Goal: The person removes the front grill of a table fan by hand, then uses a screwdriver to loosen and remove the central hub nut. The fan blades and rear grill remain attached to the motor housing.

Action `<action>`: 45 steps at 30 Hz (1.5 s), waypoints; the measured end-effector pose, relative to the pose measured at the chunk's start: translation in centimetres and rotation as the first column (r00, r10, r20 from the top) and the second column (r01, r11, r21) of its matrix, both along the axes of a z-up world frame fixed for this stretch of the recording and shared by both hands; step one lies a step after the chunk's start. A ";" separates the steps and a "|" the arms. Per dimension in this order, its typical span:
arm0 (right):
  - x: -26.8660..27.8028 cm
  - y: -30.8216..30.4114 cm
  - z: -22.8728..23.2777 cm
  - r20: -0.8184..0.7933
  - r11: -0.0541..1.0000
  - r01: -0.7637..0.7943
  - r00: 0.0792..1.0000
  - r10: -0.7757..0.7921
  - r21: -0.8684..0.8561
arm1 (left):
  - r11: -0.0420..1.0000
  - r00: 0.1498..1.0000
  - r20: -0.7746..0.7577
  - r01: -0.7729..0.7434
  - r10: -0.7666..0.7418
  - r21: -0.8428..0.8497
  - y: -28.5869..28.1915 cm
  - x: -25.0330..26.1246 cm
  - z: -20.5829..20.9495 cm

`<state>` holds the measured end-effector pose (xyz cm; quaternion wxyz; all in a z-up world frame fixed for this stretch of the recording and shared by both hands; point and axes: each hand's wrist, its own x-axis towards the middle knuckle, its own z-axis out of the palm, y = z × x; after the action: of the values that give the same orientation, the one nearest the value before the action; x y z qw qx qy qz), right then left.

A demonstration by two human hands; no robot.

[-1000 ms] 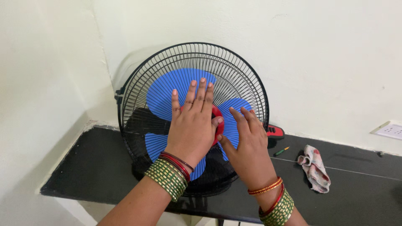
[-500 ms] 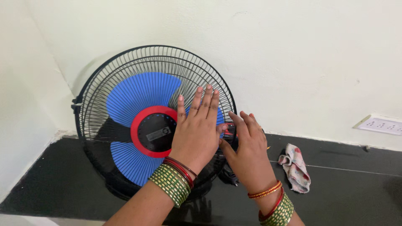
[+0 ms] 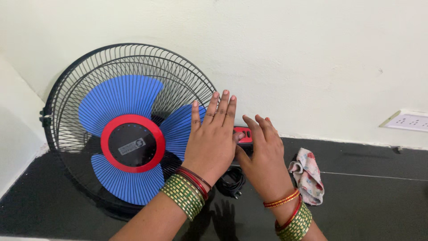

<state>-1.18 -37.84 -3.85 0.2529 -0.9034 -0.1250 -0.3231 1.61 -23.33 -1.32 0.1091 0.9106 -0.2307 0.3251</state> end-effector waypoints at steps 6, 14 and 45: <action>1.3 -2.4 -0.8 0.006 0.999 0.004 1.000 -0.004 0.035 | 1.000 0.999 -0.027 0.017 -0.017 0.005 -2.5 0.8 -0.5; 2.2 -6.2 -1.9 0.032 1.000 0.012 0.999 -0.012 0.016 | 0.999 0.997 -0.055 0.049 -0.048 0.013 -6.5 1.9 -1.9; 3.4 -17.7 -8.4 -0.160 0.994 0.101 0.982 -0.105 -0.035 | 0.978 0.955 -0.285 0.129 -0.078 0.166 -17.0 5.1 -9.3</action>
<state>2.24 -55.58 -12.21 0.2329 -0.9351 -0.0616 -0.2598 6.69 -40.34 -10.63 0.0733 0.9398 -0.2896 0.1657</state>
